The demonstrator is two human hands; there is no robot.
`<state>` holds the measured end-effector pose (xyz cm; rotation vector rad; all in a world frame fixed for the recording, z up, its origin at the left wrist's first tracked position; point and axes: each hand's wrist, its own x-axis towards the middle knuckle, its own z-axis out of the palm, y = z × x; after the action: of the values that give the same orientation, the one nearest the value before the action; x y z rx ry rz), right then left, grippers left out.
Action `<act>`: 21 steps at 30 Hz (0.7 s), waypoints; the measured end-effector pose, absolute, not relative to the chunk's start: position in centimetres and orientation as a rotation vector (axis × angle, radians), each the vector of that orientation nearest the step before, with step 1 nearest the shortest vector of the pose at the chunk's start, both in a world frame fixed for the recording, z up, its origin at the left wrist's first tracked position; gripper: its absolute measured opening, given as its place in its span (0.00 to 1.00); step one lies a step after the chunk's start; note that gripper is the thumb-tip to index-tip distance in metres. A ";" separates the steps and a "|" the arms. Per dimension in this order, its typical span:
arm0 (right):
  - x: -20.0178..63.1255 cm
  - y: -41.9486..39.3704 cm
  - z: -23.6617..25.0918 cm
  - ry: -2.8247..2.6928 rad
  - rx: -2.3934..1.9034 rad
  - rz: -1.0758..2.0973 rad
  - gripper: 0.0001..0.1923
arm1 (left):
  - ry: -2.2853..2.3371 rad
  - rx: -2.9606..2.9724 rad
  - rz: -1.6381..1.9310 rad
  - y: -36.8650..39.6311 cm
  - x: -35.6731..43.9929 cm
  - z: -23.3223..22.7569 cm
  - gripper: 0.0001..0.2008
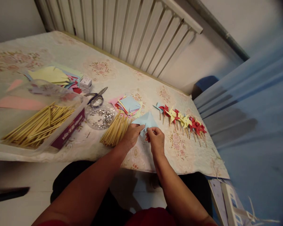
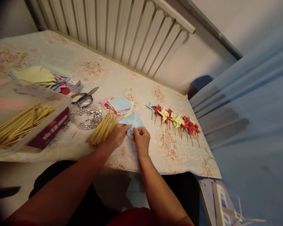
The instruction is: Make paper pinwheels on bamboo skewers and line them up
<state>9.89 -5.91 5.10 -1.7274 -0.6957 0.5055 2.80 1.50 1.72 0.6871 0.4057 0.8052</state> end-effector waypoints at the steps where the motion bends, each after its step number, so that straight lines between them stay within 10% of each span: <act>1: 10.0 -5.9 5.1 -0.693 -1.735 0.512 0.11 | 0.406 0.697 0.807 1.5 2.8 1.7 0.07; 21: 11.1 -5.6 5.2 -0.790 -1.790 0.546 0.12 | 0.426 0.731 0.792 1.4 2.8 1.7 0.08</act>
<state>11.12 -5.58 5.15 -1.7896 -0.7903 0.5461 2.83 1.39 1.66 0.7305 0.4264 0.7923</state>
